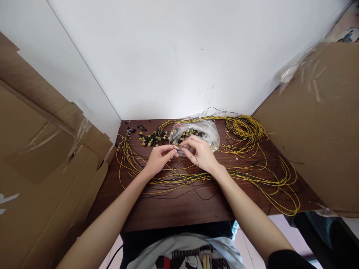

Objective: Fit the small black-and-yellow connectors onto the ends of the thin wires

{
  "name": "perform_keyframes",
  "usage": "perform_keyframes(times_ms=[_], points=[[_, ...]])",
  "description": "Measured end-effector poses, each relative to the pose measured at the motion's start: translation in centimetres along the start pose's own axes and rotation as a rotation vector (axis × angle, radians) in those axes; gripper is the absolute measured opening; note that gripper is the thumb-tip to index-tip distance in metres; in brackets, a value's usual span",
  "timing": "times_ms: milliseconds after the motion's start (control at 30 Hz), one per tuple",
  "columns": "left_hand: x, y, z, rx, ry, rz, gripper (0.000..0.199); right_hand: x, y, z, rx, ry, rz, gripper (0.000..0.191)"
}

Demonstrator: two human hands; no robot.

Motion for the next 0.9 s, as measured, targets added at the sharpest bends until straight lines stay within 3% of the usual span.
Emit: perform_keyframes(times_ms=[600,900], points=[[-0.3,0.0,0.0,-0.033,-0.08,0.051,0.026,1.2,-0.1,-0.1,-0.011,-0.089,-0.124,0.013],[-0.3,-0.1,0.3,-0.022,-0.111,0.028,0.026,-0.3,0.2,-0.2,-0.003,-0.095,0.036,0.016]])
Point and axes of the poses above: each hand's wrist, its own y-axis towards the middle knuckle, its own x-axis out of the palm, z = x × y, the point moved 8 cm from there along y, towards the middle knuckle, and after that the axes turned 4 degrees about x, right-handed, at the moved point
